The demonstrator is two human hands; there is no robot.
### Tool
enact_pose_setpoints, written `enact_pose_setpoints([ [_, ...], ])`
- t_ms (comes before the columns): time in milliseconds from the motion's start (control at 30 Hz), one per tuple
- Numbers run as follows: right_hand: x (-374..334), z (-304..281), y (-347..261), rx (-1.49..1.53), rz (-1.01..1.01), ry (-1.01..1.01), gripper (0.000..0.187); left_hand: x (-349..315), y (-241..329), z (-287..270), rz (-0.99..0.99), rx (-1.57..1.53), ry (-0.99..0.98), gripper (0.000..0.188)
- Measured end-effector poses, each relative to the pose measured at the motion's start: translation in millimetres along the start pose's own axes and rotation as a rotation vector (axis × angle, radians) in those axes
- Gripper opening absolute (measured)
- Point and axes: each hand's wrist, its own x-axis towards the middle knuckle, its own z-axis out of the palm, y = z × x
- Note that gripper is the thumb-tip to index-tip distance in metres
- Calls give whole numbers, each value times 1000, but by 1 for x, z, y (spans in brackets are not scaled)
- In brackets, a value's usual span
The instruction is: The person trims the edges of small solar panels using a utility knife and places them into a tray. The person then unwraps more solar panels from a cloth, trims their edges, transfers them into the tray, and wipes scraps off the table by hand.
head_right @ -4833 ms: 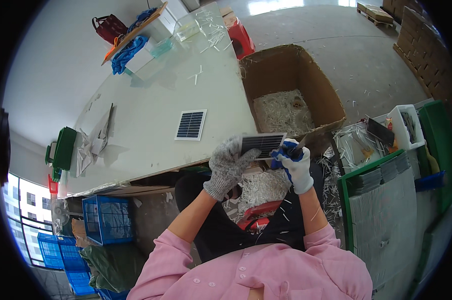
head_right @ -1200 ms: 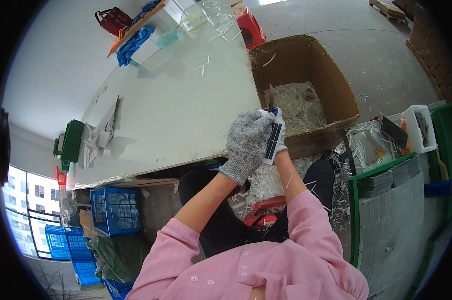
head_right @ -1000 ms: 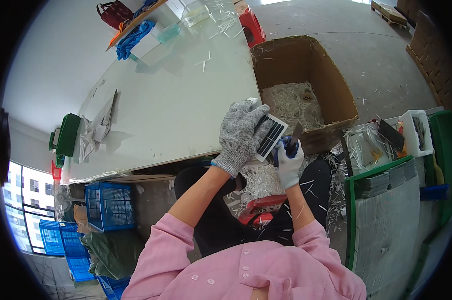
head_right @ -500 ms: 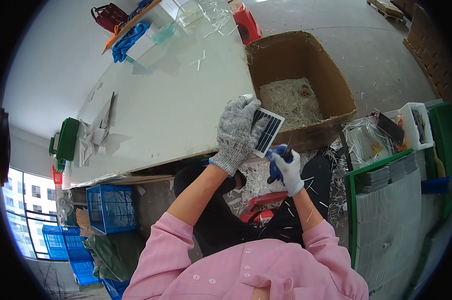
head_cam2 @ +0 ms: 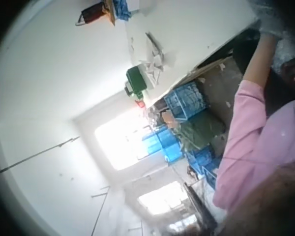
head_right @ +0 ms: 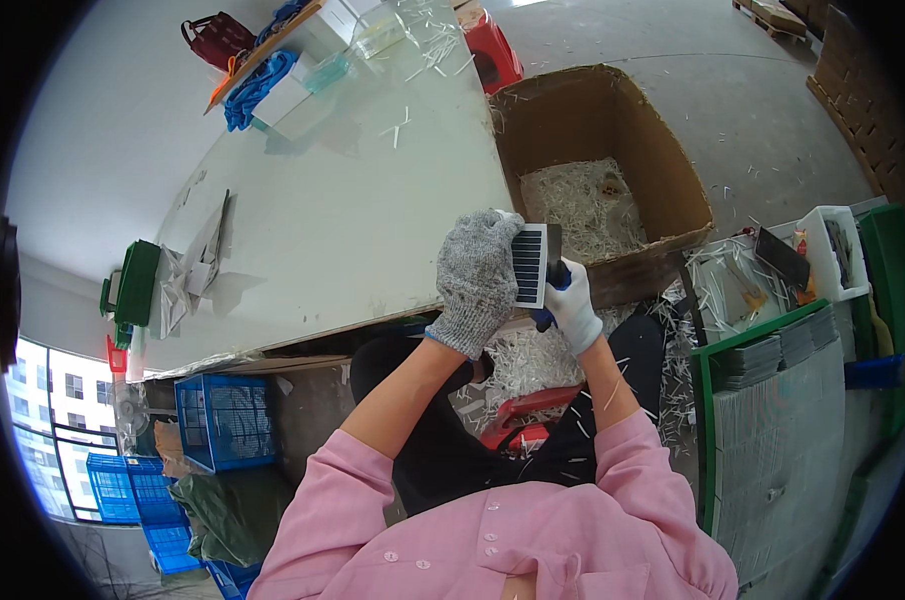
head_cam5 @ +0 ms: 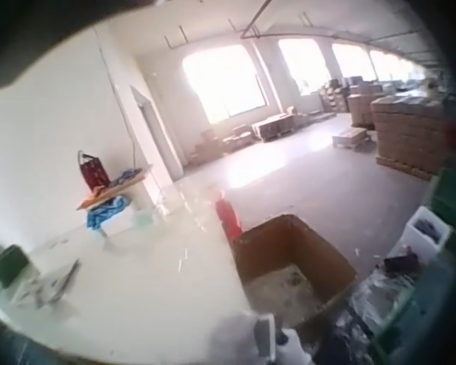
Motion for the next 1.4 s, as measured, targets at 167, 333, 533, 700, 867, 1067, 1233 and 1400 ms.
enact_pose_setpoints([
  [167, -47, 11, -8, -153, 104, -236, 8, 0, -2, 6, -19, 10, -5, 32],
  [333, -88, 37, 22, 153, 25, 121, 25, 2, 5, -1, -49, -10, 8, 30],
  [533, 10, 34, 74, 479, -105, 305, 24, 2, 14, 5, -71, 59, -41, 28],
  [700, 53, 24, 49, 847, 124, -1, 33, 8, 0, -2, 72, -98, -111, 31],
  [867, -14, 13, 14, 169, 38, 118, 20, -1, -9, -12, -62, 169, -87, 35],
  [1067, 0, 3, -4, -34, 6, -17, 16, 1, -2, 4, 40, 11, 6, 37],
  [1233, -48, 3, 8, -62, 86, -178, 8, 5, 0, -3, -10, -47, -100, 35],
  [1400, -70, 7, 21, -71, 189, -113, 7, 7, 5, -7, -18, 34, -78, 33],
])
